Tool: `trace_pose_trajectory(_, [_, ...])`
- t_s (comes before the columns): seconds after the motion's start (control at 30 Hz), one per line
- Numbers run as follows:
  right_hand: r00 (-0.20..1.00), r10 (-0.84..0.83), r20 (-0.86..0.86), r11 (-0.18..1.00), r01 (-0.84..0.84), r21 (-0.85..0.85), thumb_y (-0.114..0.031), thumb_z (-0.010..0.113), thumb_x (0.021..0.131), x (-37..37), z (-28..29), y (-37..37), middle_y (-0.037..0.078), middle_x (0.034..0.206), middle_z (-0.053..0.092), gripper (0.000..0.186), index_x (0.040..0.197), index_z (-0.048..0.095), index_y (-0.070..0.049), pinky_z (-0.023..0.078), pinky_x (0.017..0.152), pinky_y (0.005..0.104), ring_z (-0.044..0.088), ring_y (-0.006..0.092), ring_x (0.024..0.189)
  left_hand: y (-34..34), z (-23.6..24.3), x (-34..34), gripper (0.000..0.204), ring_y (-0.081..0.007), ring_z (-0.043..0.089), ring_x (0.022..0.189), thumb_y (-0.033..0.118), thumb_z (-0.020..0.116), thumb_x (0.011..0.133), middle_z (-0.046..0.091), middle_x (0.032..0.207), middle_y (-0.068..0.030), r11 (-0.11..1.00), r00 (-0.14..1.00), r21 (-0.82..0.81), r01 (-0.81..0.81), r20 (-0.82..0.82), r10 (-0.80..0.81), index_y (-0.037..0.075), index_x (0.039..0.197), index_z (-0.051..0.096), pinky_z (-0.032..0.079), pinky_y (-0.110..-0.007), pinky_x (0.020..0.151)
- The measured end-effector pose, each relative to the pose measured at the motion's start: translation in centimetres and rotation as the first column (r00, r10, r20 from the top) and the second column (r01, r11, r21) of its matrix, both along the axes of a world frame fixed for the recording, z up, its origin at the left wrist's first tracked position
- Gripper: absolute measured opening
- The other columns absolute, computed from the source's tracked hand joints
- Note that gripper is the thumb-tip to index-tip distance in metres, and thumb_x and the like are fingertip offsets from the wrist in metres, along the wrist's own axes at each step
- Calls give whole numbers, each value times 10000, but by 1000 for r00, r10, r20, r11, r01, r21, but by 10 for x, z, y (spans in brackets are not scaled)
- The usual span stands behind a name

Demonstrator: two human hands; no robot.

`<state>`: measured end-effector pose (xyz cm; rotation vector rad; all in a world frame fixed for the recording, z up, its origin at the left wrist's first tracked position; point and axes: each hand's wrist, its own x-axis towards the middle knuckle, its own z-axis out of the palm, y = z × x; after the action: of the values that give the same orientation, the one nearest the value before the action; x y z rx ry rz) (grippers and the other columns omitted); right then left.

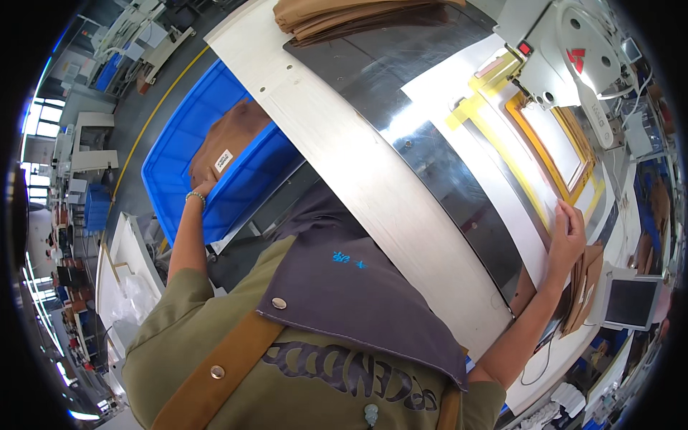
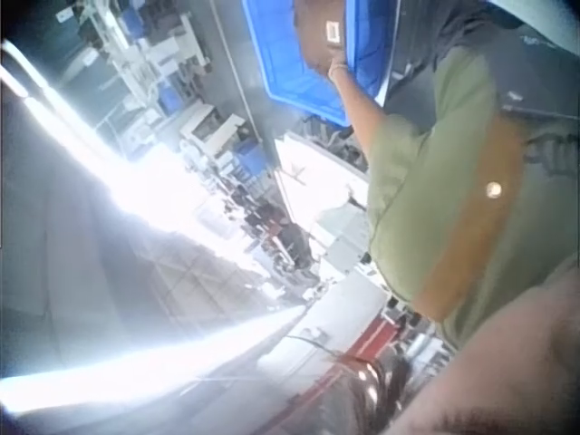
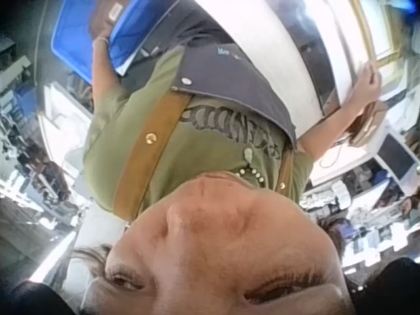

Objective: Sewing leather pieces together using an industrial sewing machine.

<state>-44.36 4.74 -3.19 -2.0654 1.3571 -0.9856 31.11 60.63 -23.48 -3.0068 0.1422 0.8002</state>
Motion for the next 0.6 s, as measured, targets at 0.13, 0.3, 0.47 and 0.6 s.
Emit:
trace_pose_trajectory(0.13, [993, -36, -114, 998, 29, -63, -133, 687, 1026, 5, 18, 17, 72, 1051, 744, 193, 1095, 755, 34, 495, 962, 284, 673, 156, 1025, -35, -39, 12, 1384, -545, 188, 1601, 804, 656, 851, 181, 1720, -382, 970, 972, 85, 228, -84, -221, 177, 1688, -250, 225, -524, 1315])
trace_pose_trajectory(0.3, [997, 66, -50, 994, -70, -83, -126, 694, 1009, -1, 8, 6, 115, 1031, 754, 198, 1114, 773, 21, 526, 908, 311, 707, 217, 978, -35, 0, 61, 567, -389, 622, 1365, 468, 599, 1018, 672, 1406, -272, 974, 944, 32, 225, 239, -226, 19, 1348, 702, 476, -491, 1156])
trace_pose_trajectory(0.47, [998, -26, -59, 998, 22, -64, -139, 691, 1014, -6, 62, -11, 123, 1079, 764, 205, 1144, 784, -11, 524, 875, 314, 704, 218, 953, -116, 127, 69, 610, -423, 737, 1127, 498, 844, 836, 771, 1185, -240, 779, 717, 217, 588, 307, -626, 26, 1215, 772, 572, -497, 975])
trace_pose_trajectory(0.6, [967, -187, -171, 981, 175, -81, -245, 689, 1011, -34, 90, -38, 75, 1095, 809, 258, 1160, 807, -70, 539, 876, 298, 713, 191, 932, -332, 238, -26, 337, -279, 756, 1075, 302, 660, 1079, 782, 1180, -159, 471, 500, -368, 801, 845, -190, 18, 1231, 758, 583, -379, 929])
